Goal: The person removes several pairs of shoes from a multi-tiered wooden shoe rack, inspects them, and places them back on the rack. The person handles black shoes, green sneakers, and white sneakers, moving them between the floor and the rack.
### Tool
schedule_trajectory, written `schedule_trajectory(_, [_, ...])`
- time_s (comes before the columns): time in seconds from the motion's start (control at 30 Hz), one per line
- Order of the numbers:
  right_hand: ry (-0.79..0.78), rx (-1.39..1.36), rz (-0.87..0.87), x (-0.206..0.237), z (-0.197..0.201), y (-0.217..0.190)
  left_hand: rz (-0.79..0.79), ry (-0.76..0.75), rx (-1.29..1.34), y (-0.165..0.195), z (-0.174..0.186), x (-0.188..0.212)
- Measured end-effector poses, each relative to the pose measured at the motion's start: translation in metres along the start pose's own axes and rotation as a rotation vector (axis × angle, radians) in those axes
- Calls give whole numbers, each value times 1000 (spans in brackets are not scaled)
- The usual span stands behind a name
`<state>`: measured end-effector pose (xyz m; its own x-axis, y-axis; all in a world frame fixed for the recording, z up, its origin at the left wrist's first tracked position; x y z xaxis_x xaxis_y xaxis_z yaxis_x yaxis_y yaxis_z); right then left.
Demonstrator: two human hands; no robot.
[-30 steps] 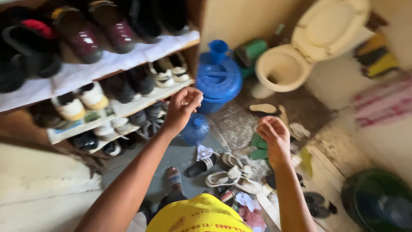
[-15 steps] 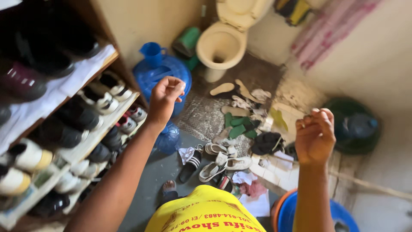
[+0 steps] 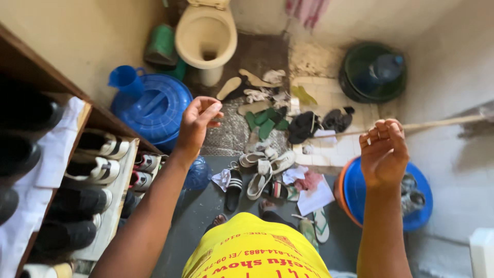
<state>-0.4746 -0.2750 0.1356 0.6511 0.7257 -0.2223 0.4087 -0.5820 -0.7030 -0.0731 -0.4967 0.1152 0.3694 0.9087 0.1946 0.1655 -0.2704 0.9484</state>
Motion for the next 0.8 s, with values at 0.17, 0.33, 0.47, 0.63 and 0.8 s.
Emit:
schedule_trajectory(0.17, [79,67,83,25,12,-25,33,-150,18,-4,-31,-17])
schedule_trajectory(0.33, [138,59,92,45,41,-51,81,-232,14,-16,-72,-38])
schedule_trajectory(0.47, [176,30,76,36,66,-63,111,-284,30,-23,-108,-57])
schedule_trajectory(0.63, [150,-11,38,-4,85,-68,137,-299,43,-22,-150,-81])
schedule_trajectory(0.8, [142,-19,17,-46,107,-73,145,-318,34,-22,-195,-106])
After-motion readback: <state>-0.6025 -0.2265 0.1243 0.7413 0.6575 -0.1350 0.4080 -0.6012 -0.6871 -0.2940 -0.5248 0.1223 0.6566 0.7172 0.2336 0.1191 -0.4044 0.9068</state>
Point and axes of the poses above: each hand's wrist, its own x-axis away from the middle knuckle, its own z-axis out of the back of the hand, y = z × x, the point moved 6 cm from there along -x, towards the middle knuckle, and after that the axes turned 10 degrees about z, right-handed, at the moved point
